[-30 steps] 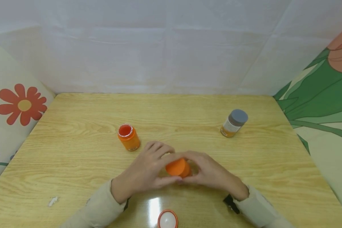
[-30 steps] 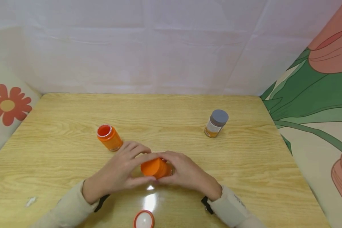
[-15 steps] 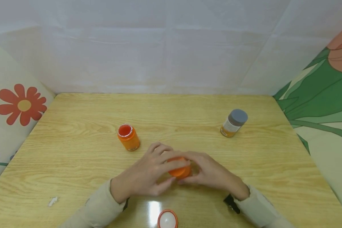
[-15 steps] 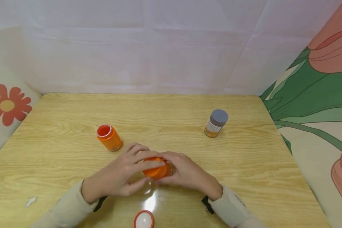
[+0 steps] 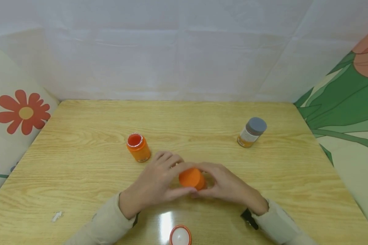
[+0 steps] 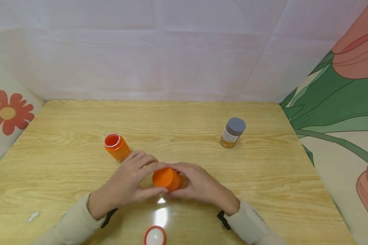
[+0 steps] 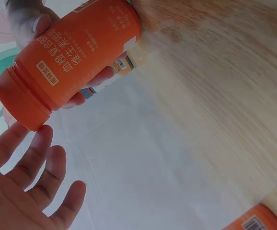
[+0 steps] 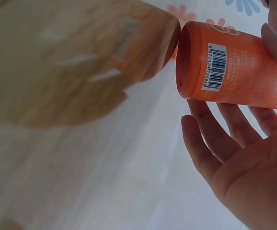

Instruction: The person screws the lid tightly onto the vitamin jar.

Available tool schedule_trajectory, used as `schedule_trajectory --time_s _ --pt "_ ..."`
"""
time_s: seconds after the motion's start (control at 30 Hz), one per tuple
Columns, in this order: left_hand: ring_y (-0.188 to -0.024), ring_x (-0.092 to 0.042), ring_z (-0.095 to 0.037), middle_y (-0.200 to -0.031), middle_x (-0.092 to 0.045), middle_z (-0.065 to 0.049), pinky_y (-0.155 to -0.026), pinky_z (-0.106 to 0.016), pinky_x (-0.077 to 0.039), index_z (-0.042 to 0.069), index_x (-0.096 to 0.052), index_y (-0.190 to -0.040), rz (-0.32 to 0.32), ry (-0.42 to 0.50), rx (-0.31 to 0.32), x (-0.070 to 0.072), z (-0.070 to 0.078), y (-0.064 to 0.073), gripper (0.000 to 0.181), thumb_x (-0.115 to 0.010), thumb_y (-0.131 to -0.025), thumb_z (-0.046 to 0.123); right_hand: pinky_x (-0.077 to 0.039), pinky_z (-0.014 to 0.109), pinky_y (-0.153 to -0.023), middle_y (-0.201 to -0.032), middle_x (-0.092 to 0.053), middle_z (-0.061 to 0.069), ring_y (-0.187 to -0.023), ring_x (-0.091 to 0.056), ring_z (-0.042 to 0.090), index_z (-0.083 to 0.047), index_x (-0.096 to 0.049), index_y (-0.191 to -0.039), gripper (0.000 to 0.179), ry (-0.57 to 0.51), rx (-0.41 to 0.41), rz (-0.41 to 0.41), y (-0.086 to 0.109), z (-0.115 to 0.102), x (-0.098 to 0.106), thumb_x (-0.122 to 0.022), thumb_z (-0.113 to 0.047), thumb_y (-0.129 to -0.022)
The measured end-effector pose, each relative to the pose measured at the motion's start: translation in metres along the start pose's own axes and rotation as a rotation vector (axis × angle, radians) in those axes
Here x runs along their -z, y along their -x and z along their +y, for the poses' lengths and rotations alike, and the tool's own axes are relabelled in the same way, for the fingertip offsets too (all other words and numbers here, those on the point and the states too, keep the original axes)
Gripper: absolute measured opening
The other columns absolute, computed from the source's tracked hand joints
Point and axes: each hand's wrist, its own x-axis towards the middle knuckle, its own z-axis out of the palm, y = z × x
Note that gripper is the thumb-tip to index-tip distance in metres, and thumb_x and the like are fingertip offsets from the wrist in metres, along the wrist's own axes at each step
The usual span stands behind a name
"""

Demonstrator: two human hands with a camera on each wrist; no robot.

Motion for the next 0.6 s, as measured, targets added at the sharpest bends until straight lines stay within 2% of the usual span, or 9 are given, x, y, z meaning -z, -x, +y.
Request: schedule_trajectory --time_s 0.17,0.33,0.6 --pt "-0.089 -0.056 -0.014 -0.094 -0.062 0.004 -0.088 -0.033 -0.044 0.018 -0.069 -0.119 -0.009 0.005 -0.018 -0.0001 -0.0005 0.0006 0.047 -0.076 -0.082 0.047 -0.048 0.039 -0.104 -0.135 -0.060 -0.016 -0.121 -0.059 0.006 -0.032 -0.055 -0.137 0.065 -0.009 -0.007 -0.001 0.0001 -0.0001 -0.0006 -0.080 -0.046 -0.079" --pt "-0.095 -0.058 -0.017 -0.101 -0.065 0.001 -0.087 -0.036 -0.046 0.019 -0.067 -0.125 -0.004 0.017 -0.085 -0.0002 -0.0026 0.0009 0.049 -0.076 -0.081 0.039 -0.049 0.037 -0.104 -0.132 -0.061 -0.016 -0.119 -0.059 0.005 -0.033 -0.058 -0.133 0.061 -0.016 -0.003 0.003 0.0003 0.0000 -0.0009 -0.081 -0.045 -0.078" --pt "-0.102 -0.056 -0.016 -0.116 -0.066 0.005 -0.090 -0.037 -0.044 0.028 -0.067 -0.120 -0.052 0.072 -0.124 0.0034 -0.0027 -0.0011 0.042 -0.074 -0.078 0.029 -0.050 0.035 -0.102 -0.130 -0.063 -0.016 -0.117 -0.060 0.005 -0.031 -0.057 -0.134 0.062 -0.027 0.020 -0.007 0.0000 0.0020 -0.0008 -0.079 -0.046 -0.079"
